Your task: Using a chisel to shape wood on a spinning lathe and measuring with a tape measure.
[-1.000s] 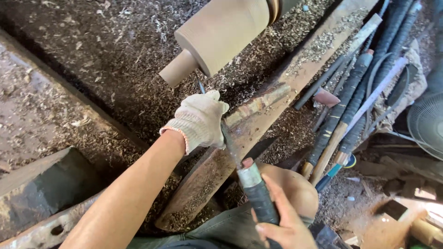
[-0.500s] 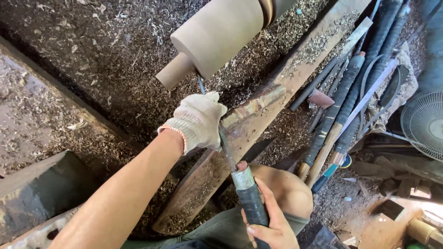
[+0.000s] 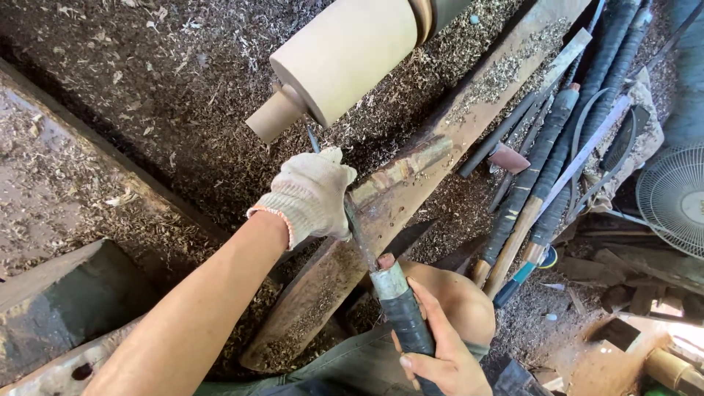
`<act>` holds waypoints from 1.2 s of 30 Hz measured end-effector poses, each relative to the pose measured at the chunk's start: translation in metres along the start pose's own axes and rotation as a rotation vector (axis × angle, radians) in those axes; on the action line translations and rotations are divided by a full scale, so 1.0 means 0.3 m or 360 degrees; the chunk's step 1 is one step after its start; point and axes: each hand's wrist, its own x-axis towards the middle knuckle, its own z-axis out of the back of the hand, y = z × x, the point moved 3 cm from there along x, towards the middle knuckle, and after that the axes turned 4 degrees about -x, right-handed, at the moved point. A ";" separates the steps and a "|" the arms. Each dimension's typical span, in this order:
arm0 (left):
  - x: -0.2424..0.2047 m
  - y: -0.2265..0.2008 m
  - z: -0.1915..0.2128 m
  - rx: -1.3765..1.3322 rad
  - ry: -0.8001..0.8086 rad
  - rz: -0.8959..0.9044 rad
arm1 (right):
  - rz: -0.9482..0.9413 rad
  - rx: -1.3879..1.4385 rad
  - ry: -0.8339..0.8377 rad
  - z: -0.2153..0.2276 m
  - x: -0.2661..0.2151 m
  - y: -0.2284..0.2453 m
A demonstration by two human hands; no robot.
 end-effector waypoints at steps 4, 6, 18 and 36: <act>0.000 0.007 -0.007 -0.0011 -0.0035 0.0003 | 0.0053 -0.0105 0.0124 0.029 0.008 0.050; -0.006 0.005 -0.009 -0.0022 -0.0004 0.0030 | 0.0033 -0.0140 0.0214 0.050 0.007 0.058; -0.227 0.114 0.032 0.0046 -0.1523 -0.0171 | 0.0789 -0.0904 0.0349 0.417 0.004 -0.234; -0.046 0.263 0.009 -0.0199 -0.0788 0.1048 | 0.0060 -0.0226 0.0500 0.416 0.031 -0.171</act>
